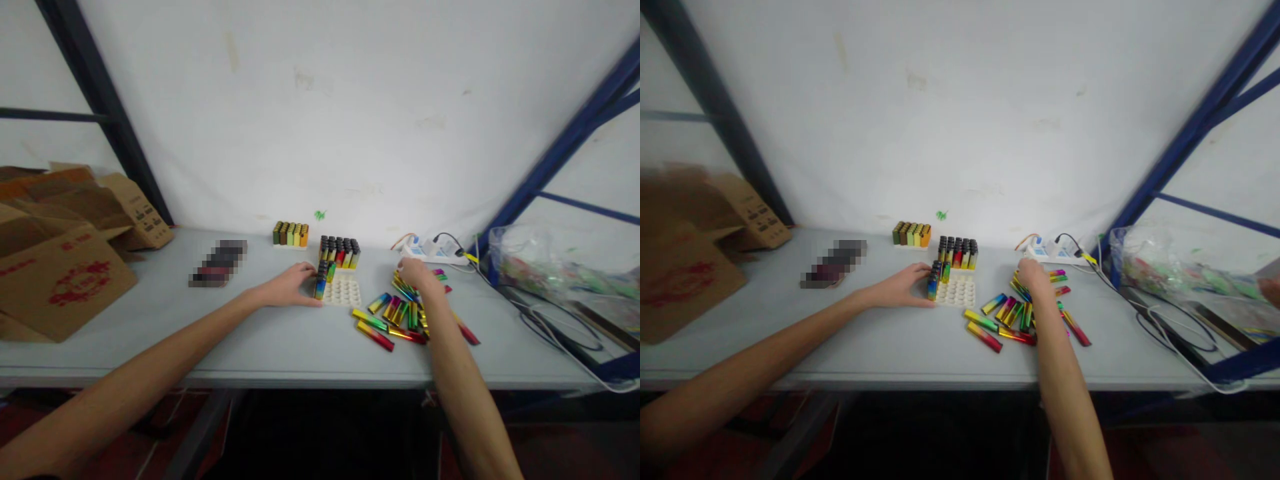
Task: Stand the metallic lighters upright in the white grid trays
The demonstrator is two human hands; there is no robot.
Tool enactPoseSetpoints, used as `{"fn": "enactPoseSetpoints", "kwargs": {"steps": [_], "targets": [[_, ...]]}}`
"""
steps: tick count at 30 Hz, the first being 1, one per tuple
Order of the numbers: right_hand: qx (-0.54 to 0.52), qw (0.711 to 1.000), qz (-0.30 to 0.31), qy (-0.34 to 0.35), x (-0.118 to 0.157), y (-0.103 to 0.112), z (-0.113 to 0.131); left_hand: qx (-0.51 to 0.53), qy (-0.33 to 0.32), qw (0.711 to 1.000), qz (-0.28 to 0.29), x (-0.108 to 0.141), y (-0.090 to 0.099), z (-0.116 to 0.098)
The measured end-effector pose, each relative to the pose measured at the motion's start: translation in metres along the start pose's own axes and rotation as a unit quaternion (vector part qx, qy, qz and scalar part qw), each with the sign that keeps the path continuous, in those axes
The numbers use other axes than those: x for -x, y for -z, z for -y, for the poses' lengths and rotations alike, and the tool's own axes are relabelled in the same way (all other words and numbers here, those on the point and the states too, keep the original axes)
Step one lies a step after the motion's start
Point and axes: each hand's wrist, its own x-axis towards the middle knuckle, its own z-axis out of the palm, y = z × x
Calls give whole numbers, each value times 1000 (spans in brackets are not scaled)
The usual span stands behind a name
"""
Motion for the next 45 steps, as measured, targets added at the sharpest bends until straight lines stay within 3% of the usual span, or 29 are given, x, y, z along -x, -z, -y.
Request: {"fn": "enactPoseSetpoints", "kwargs": {"steps": [5,10,14,19,24,27,33,39,43,45], "targets": [[2,997,67,-42,3,16,-22,2,6,1000,1,0,0,0],[-3,996,91,-8,4,17,-13,7,4,1000,-1,1,0,0],[0,997,73,8,4,12,2,5,0,1000,-2,1,0,0],[-55,998,1,40,11,17,12,-1,5,1000,4,1,0,0],[-162,954,-63,245,16,18,29,-6,8,1000,11,0,-1,0],[-188,924,-58,327,20,13,43,-12,6,1000,9,0,-1,0],[-265,892,-14,365,30,4,67,-13,8,1000,12,-1,-1,-1],[-277,872,-34,401,34,-4,82,-12,6,1000,8,0,-1,-1],[-347,856,47,380,39,-9,87,-12,0,1000,10,0,-1,-1],[-366,854,50,366,41,-12,92,-9,1,1000,10,0,-1,-1]]}}
